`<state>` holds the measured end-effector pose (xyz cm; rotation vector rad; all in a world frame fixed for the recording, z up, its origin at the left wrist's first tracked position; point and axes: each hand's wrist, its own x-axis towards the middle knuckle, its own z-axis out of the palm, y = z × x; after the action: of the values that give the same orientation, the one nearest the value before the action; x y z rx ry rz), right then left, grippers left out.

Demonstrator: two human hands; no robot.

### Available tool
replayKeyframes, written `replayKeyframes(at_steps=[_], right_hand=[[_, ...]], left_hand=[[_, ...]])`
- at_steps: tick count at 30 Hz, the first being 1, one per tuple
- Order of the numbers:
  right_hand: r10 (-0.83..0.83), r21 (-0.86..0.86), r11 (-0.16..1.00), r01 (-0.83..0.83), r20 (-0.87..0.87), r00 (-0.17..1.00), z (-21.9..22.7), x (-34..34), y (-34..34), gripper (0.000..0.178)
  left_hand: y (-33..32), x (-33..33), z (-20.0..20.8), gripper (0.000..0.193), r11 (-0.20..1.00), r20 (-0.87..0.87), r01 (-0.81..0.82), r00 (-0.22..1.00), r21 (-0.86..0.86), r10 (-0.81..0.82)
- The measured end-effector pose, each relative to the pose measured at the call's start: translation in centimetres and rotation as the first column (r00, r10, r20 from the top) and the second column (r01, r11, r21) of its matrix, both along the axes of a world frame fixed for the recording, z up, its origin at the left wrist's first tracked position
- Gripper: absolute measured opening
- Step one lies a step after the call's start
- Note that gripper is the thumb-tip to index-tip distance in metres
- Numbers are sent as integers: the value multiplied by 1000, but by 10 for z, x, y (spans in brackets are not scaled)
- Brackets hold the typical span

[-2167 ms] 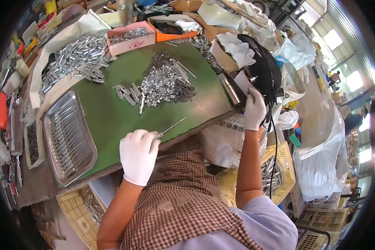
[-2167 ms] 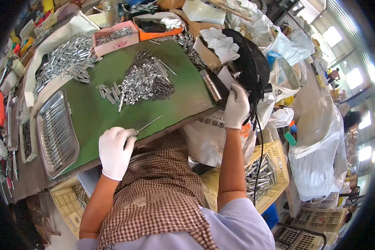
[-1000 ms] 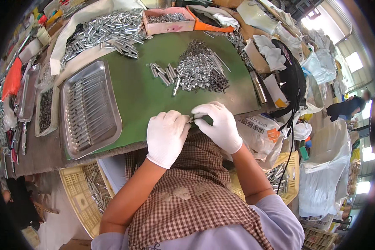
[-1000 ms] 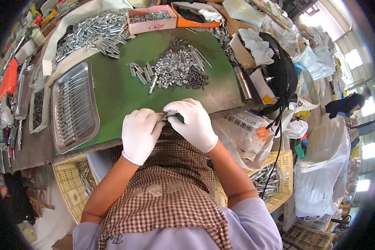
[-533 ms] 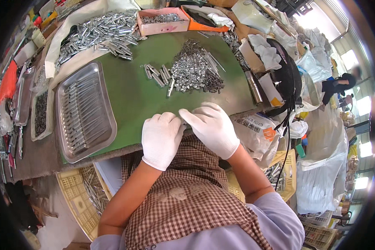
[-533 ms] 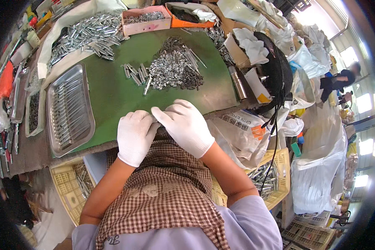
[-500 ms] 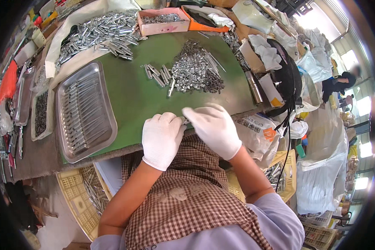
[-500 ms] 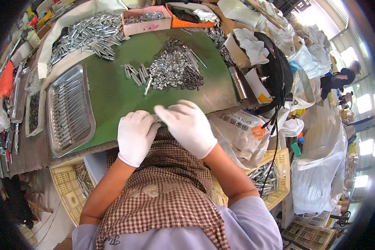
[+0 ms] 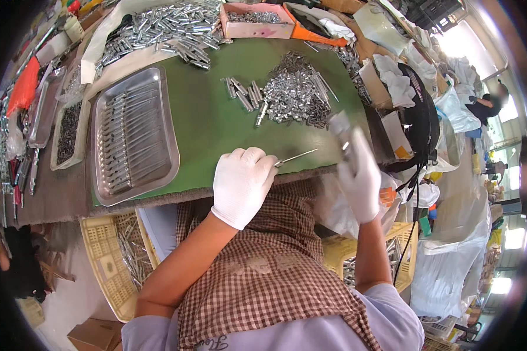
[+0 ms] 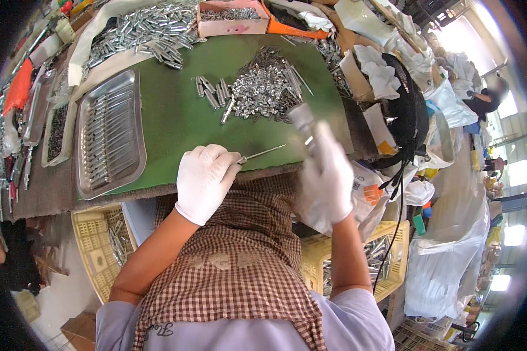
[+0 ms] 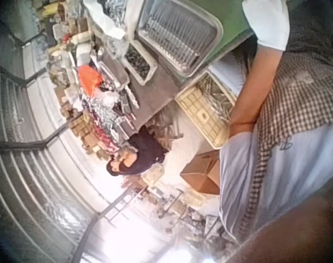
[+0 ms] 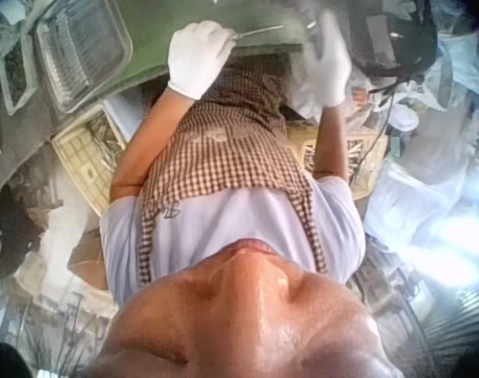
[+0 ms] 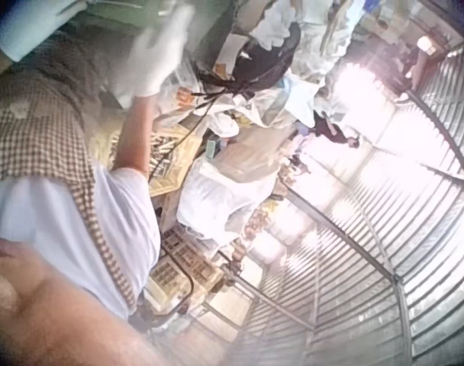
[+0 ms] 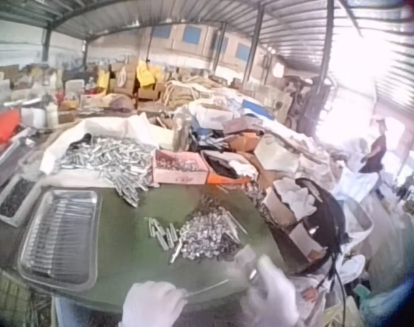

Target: The recorder uses their hands to insert a small pin into a cylindrical metal component repeatedly.

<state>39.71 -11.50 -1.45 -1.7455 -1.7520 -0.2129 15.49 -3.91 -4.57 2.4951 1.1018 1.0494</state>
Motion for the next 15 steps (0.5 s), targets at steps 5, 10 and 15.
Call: replayKeyframes(at_steps=[5,10,15], right_hand=[[111,-417,906,-71,73,991,5,-46,-30,71],[34,-252,964,-79,-177,984,-3,-54,-34,70],[-76,-160,986,42,-214,974,-6,-27,-26,60]], left_hand=[[3,0,-1,10,1000,21,10,1000,21,-10],[2,3,4,11,1000,-34,9,999,-9,-9],[5,3,-2,16,998,27,31,999,-55,-29]])
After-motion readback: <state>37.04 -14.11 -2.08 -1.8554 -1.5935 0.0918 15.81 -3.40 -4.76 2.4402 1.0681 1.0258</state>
